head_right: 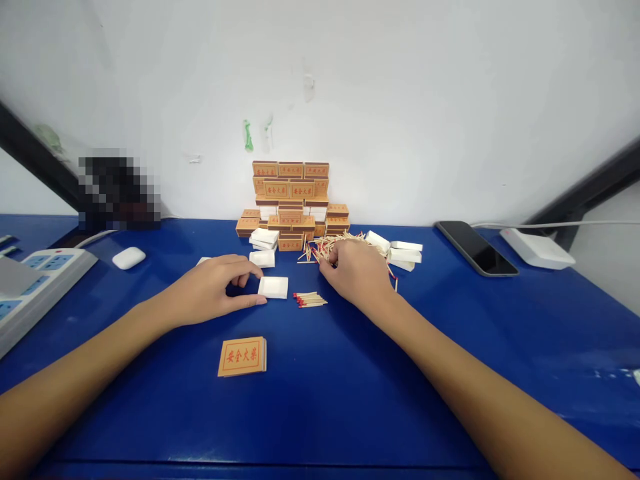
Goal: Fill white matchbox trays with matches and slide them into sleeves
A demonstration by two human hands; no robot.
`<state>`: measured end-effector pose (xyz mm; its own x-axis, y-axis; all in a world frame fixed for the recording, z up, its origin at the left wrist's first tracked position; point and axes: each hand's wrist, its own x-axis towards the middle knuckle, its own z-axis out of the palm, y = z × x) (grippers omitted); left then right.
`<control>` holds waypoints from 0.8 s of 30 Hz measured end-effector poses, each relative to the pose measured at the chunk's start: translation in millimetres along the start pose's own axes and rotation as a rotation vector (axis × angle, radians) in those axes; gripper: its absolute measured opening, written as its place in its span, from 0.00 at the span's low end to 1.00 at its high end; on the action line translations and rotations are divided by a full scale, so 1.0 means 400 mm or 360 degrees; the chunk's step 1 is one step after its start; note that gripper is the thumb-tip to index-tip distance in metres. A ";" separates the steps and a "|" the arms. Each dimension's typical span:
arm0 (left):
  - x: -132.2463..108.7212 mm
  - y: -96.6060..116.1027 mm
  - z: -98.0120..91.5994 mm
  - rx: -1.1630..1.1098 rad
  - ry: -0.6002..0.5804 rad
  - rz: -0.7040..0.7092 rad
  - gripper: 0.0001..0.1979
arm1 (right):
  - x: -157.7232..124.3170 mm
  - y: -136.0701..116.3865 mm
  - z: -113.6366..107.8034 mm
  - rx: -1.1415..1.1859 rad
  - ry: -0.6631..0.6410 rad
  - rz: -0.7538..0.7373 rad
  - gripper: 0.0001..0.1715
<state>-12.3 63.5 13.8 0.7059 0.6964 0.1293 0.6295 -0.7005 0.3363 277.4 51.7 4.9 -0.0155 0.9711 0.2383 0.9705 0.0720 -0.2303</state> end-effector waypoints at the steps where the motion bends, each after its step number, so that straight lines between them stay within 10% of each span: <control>1: -0.001 0.000 -0.001 0.0001 -0.0003 -0.0005 0.19 | 0.001 0.000 -0.001 -0.0007 -0.0012 0.0000 0.13; 14: -0.003 -0.004 0.003 -0.0002 -0.0002 -0.0010 0.19 | 0.002 0.049 -0.036 0.0099 -0.0198 -0.0195 0.13; 24: 0.002 -0.009 0.008 -0.0003 0.0005 -0.0006 0.19 | -0.037 0.023 -0.081 0.0363 -0.0737 -0.0696 0.15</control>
<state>-12.9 66.1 9.6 0.7024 0.6997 0.1308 0.6317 -0.6974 0.3385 294.3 30.4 29.8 -0.5461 0.8354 -0.0625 0.7773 0.4774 -0.4098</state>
